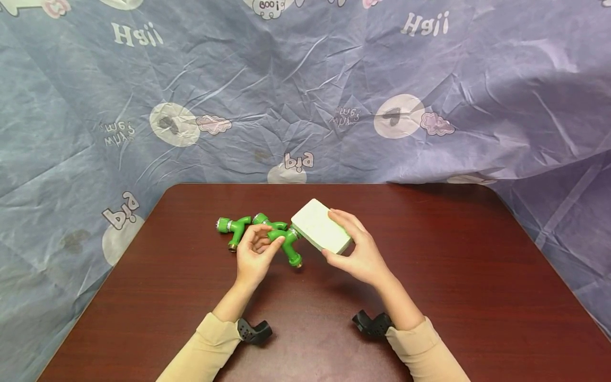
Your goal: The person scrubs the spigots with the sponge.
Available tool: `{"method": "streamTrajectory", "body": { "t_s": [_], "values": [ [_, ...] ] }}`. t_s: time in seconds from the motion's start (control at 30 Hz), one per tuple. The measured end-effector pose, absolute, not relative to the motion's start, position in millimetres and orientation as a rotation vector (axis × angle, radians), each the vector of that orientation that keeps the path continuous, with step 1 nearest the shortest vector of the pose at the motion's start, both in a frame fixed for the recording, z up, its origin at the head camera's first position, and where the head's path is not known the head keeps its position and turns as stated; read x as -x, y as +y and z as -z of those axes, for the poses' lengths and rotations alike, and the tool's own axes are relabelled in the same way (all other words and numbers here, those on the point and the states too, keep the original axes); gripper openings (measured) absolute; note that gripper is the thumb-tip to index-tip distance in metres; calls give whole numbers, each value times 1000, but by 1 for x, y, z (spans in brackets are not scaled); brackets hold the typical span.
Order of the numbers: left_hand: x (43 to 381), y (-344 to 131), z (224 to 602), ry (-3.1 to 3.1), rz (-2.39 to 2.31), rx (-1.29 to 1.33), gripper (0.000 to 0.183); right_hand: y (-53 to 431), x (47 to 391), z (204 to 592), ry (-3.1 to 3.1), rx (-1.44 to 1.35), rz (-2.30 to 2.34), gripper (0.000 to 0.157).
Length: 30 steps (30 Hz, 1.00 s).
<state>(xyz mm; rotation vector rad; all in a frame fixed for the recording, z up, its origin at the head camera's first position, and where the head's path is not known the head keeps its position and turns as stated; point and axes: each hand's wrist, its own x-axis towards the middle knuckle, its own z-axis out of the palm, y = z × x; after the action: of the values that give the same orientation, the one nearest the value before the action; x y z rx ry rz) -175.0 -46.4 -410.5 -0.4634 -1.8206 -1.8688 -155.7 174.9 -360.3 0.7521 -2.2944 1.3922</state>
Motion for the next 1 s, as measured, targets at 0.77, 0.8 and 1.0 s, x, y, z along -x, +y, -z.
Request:
{"method": "streamTrajectory", "body": {
  "t_s": [0.77, 0.8, 1.0],
  "values": [
    [177, -47, 410, -1731, 2132, 329, 26, 181, 161, 363, -2397, -523, -1377, 66],
    [180, -47, 413, -1713, 2142, 328, 26, 183, 164, 368, -2403, -522, -1377, 67],
    [192, -46, 431, -1574, 2227, 331, 28, 196, 180, 397, -2511, -556, -1325, 70]
  ]
}}
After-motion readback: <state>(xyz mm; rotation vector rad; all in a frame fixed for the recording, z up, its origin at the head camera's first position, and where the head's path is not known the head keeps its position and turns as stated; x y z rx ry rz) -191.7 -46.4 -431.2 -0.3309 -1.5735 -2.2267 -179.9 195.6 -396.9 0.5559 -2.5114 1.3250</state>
